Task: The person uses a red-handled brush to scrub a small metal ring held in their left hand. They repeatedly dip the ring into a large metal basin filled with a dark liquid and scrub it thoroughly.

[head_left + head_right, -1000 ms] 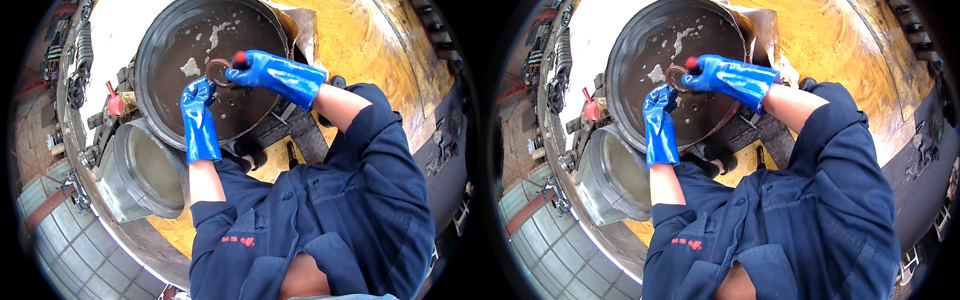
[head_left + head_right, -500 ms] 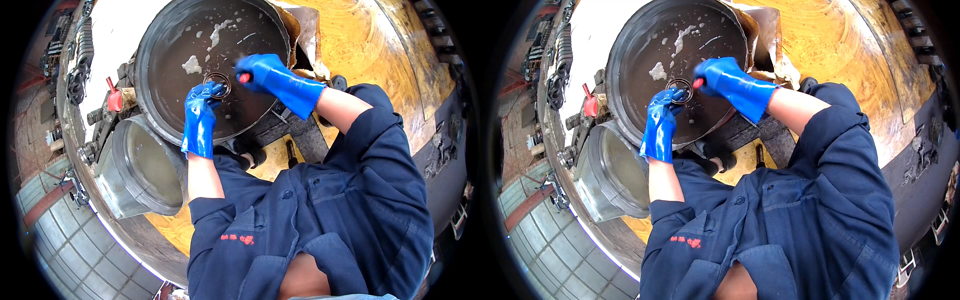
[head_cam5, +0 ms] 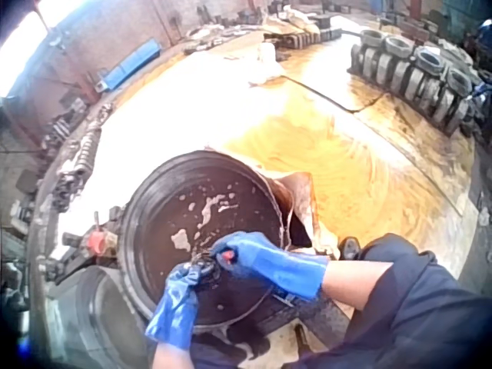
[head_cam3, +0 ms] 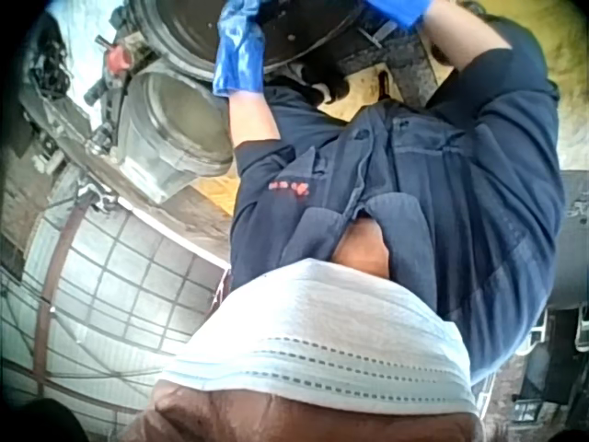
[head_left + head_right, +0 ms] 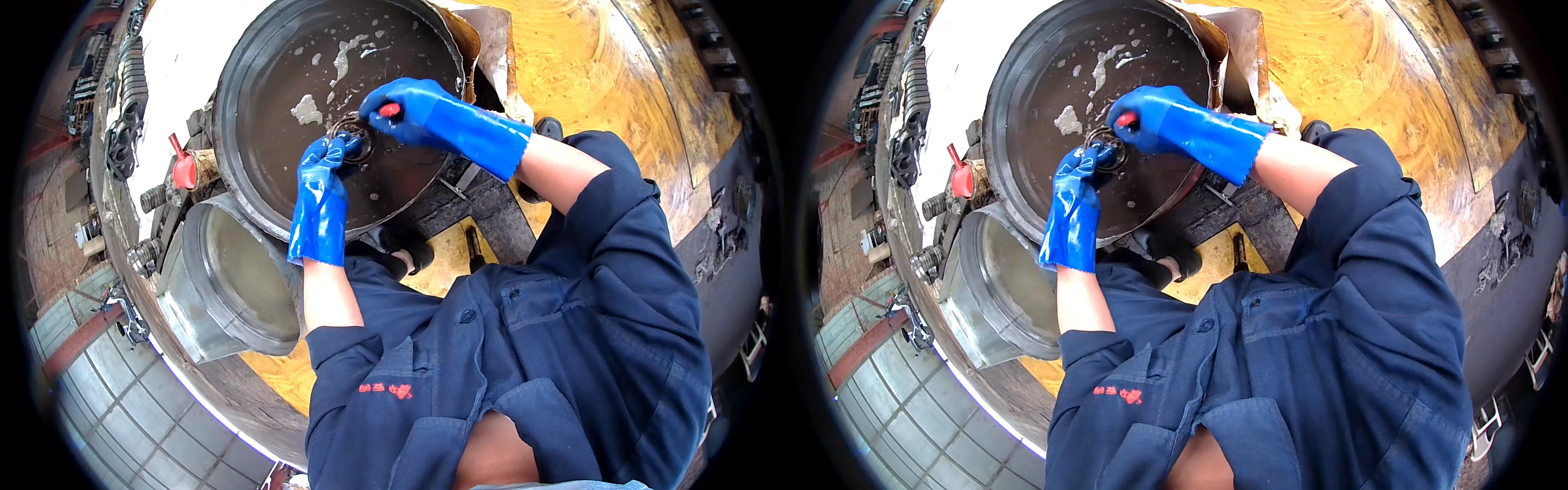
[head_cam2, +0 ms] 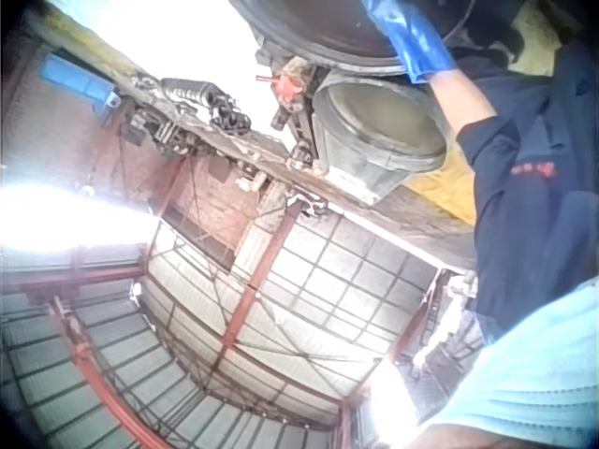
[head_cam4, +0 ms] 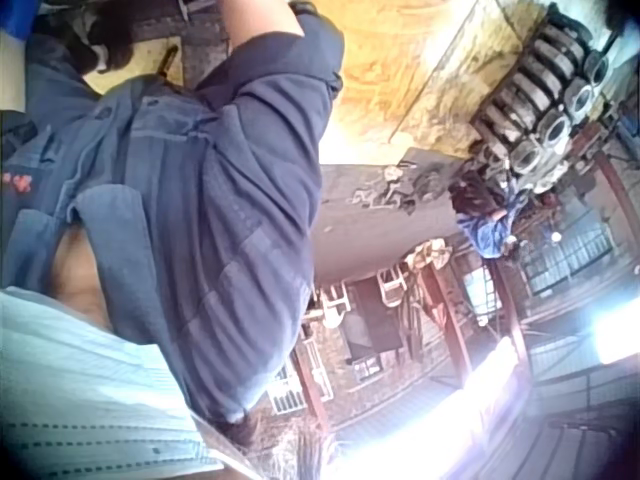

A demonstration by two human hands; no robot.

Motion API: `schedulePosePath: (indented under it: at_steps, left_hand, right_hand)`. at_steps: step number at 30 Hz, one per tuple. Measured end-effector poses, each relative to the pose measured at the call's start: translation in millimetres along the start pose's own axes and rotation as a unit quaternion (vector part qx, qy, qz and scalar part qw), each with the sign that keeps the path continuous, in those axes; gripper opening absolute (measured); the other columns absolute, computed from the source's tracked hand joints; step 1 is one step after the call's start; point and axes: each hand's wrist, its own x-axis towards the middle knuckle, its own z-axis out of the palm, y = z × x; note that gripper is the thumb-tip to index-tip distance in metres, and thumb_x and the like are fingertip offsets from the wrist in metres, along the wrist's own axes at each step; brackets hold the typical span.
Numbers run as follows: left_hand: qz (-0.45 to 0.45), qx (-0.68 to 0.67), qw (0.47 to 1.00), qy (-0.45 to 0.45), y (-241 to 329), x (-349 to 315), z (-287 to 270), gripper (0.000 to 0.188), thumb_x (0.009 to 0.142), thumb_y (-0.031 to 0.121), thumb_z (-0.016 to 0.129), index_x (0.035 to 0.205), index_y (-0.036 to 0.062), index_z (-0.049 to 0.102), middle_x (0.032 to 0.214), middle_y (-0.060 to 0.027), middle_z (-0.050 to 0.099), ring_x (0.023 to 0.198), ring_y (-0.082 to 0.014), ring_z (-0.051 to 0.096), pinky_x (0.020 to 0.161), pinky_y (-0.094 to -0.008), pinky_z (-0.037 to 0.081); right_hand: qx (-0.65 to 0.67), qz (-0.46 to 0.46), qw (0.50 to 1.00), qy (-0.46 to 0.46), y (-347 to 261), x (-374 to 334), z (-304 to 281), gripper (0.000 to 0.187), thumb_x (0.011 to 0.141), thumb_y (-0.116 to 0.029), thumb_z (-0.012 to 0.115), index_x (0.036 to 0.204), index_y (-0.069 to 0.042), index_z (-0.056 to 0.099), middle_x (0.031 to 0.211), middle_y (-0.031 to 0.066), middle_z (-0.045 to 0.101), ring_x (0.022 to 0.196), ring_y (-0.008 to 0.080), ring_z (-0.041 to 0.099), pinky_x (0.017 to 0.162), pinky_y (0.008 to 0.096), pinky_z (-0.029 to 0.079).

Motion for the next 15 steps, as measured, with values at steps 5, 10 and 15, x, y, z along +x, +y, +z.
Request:
schedulePosePath:
  at_steps: [5, 10, 15]
  left_hand:
    - [-0.053, 0.037, 0.997, 0.043, 9.6, -6.1, 1.6, 0.025, 0.102, 0.019, 0.068, 0.119, 0.0005, 0.071, 0.105, -0.0116, 0.078, 0.092, -0.023, 0.075, 0.083, -0.0382, 0.06]
    - [-0.048, 0.044, 0.997, -0.031, 2.5, 0.9, -9.0, 0.027, 0.1, 0.024, 0.069, 0.12, 0.0043, 0.072, 0.105, -0.0097, 0.079, 0.093, -0.0227, 0.076, 0.08, -0.0374, 0.059]
    - [-0.004, 0.073, 0.997, 0.024, 4.3, -3.7, 2.5, 0.025, 0.103, 0.019, 0.066, 0.12, 0.0024, 0.072, 0.105, -0.0119, 0.079, 0.094, -0.0221, 0.076, 0.081, -0.0358, 0.06]
  right_hand:
    - [0.102, -0.025, 0.994, 0.007, -1.1, -1.4, 2.8, 0.021, 0.091, -0.02, 0.072, 0.111, -0.016, 0.078, 0.106, 0.0112, 0.077, 0.097, 0.0292, 0.075, 0.087, 0.0374, 0.06]
    - [0.054, -0.156, 0.986, 0.009, -6.3, 3.4, 9.8, 0.021, 0.091, -0.016, 0.075, 0.112, -0.012, 0.078, 0.107, 0.0117, 0.077, 0.1, 0.0272, 0.075, 0.089, 0.0377, 0.06]
    - [0.032, 0.1, 0.994, -0.012, 4.7, 6.2, 1.8, 0.023, 0.089, -0.025, 0.07, 0.11, -0.017, 0.078, 0.105, 0.0119, 0.077, 0.098, 0.0321, 0.074, 0.088, 0.0397, 0.06]
